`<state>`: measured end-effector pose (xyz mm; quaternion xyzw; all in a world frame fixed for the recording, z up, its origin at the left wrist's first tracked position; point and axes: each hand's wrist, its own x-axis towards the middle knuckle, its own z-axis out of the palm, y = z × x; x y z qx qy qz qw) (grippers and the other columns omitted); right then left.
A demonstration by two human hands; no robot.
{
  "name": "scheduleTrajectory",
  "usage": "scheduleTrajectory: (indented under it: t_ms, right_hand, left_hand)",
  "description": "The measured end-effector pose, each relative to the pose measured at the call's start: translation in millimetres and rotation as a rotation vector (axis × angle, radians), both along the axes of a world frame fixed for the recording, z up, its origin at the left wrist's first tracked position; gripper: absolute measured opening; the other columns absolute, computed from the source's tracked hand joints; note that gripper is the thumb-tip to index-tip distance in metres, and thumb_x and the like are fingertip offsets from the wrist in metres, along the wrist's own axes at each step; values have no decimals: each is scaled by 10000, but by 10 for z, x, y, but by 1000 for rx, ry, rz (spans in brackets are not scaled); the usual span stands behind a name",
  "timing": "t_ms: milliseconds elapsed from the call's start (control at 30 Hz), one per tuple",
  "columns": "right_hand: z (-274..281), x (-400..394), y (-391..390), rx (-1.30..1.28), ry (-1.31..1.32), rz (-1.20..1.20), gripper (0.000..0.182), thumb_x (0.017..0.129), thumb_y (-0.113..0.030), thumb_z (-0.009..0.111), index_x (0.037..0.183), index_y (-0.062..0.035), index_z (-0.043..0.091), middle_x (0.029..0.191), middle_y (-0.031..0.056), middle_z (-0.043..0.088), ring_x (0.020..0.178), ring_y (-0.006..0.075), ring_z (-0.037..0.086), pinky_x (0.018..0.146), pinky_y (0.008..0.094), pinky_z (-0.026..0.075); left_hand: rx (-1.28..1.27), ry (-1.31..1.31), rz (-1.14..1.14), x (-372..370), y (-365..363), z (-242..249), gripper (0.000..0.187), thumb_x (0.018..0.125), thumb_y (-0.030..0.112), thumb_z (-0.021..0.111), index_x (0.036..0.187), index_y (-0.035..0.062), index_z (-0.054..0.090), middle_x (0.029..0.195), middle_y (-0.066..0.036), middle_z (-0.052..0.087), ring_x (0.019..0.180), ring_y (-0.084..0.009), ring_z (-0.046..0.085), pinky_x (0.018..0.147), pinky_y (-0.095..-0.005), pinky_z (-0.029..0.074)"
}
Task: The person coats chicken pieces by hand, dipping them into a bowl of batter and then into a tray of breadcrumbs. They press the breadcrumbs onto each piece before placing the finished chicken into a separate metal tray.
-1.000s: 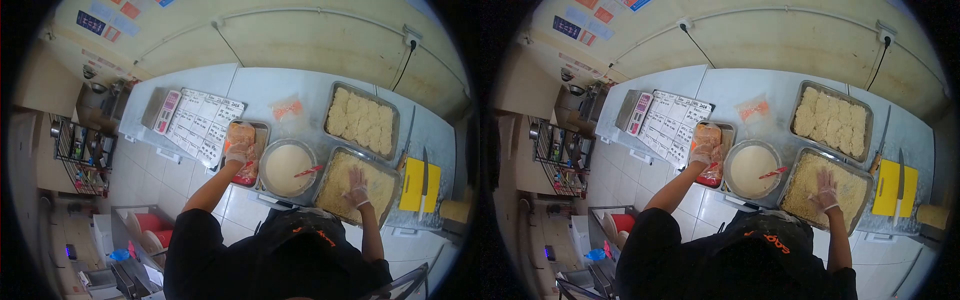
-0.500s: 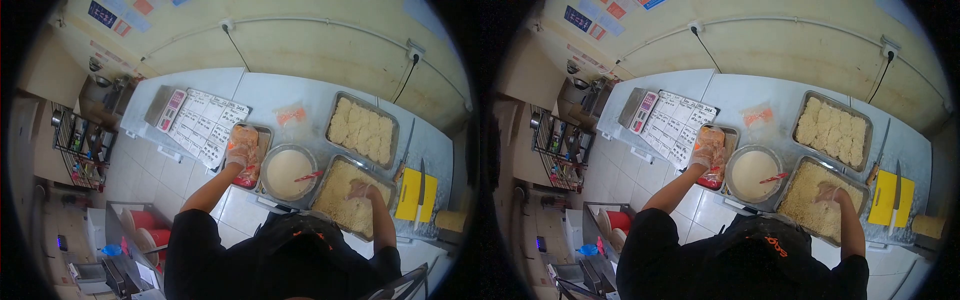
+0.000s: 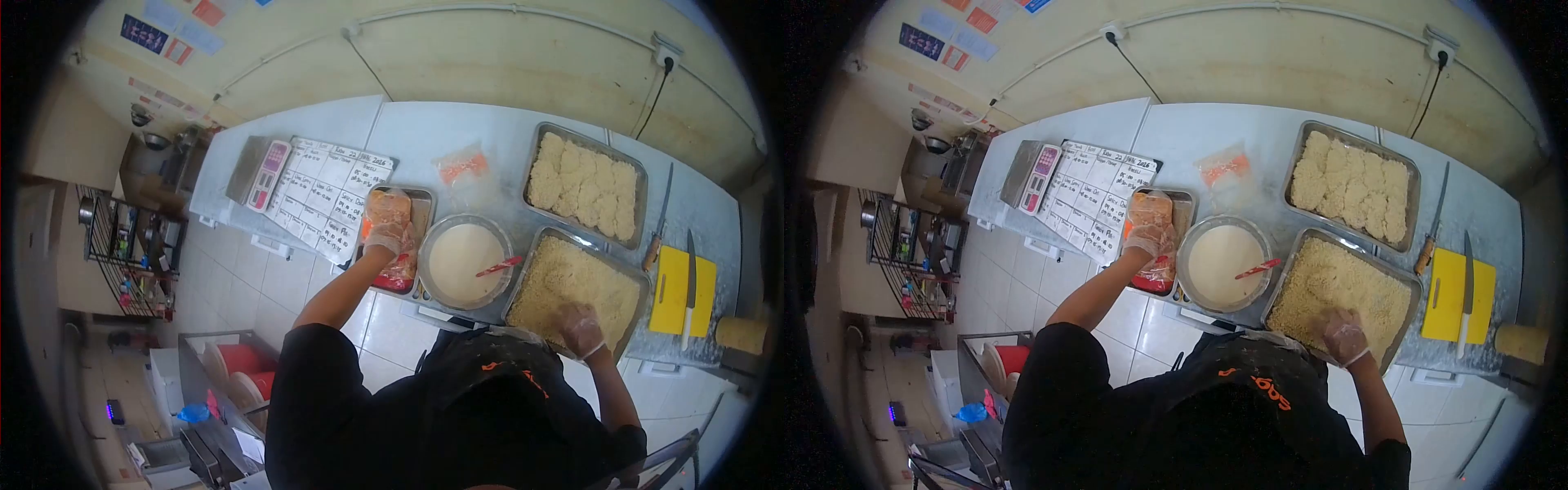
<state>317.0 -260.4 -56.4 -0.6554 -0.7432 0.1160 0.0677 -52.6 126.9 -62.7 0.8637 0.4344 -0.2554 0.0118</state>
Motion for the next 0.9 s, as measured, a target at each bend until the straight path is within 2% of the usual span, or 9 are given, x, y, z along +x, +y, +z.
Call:
scheduleTrajectory:
  t_ms: [100, 167, 233, 267, 433, 600, 700, 800, 900]
  right_hand:
    - [-326, 71, -316, 1, -28, -76, 347, 844, -231, 580, 1188, -229, 623, 1240, 62, 570, 1170, 308, 509, 935, 508, 372]
    - [-321, 237, -507, -28, -133, -190, 363, 833, -233, 596, 1194, -239, 628, 1283, 64, 559, 1188, 310, 495, 956, 506, 363]
    - [-617, 412, -678, -79, 73, -445, 453, 773, -280, 677, 1216, -205, 621, 1343, 88, 528, 1255, 322, 442, 1020, 508, 330]
    - [-678, 488, -702, -81, 104, -561, 542, 730, -304, 721, 1243, -177, 601, 1343, 117, 523, 1290, 333, 404, 1047, 502, 313]
    - [-395, 103, -323, -145, 39, -1034, 735, 650, -230, 786, 1319, -100, 510, 1299, 247, 525, 1294, 360, 419, 1074, 439, 324]
    - [-487, 510, -82, -96, 791, -861, 583, 692, -170, 713, 1227, 1, 557, 1146, 231, 616, 973, 347, 627, 860, 384, 483]
    - [-20, 505, 184, -212, 740, -785, 453, 738, -195, 659, 1136, 15, 604, 958, 256, 661, 848, 359, 637, 785, 384, 501]
    - [299, 337, 433, -223, 988, -848, 561, 774, -260, 658, 1234, 37, 532, 997, 241, 664, 900, 372, 640, 810, 384, 494]
    - [-376, 160, 609, -70, 598, -725, 755, 810, -387, 650, 1385, 24, 384, 1264, 238, 564, 1158, 356, 558, 961, 432, 433]
  left_hand:
    - [33, -2, -142, -32, -23, 190, 349, 934, 333, 473, 1146, 107, 635, 1140, -98, 668, 1000, -276, 657, 874, -402, 501]
    - [240, -378, -302, -546, 235, -558, 358, 940, 349, 460, 1116, 99, 647, 1094, -103, 676, 993, -284, 644, 898, -416, 477]
    - [-36, -632, -91, -760, 408, -580, 307, 867, 288, 595, 1120, 130, 666, 1074, -143, 668, 1021, -279, 631, 894, -370, 488]
    - [-122, -456, 204, -510, 311, -248, 292, 854, 305, 624, 1086, 135, 674, 1018, -158, 674, 960, -301, 644, 864, -390, 501]
    - [-25, -258, -162, -459, 278, -82, 275, 868, 351, 605, 1049, 162, 689, 1034, -154, 677, 986, -331, 646, 854, -423, 510]
    - [-34, -150, -107, -534, 461, -345, 332, 864, 356, 562, 1093, 141, 671, 1228, -158, 597, 1165, -321, 556, 974, -428, 445]
    - [50, -204, -276, -506, 382, -146, 377, 856, 303, 568, 1198, 153, 620, 1210, -122, 608, 1186, -287, 530, 1007, -388, 422]
    - [-71, -189, -249, -765, 503, -330, 468, 844, 244, 574, 1296, 124, 549, 1171, -116, 622, 1221, -272, 489, 1042, -357, 383]
    - [-100, -325, 28, -599, 249, 0, 465, 854, 202, 555, 1303, 80, 526, 1134, -143, 620, 1168, -301, 515, 1021, -352, 398]
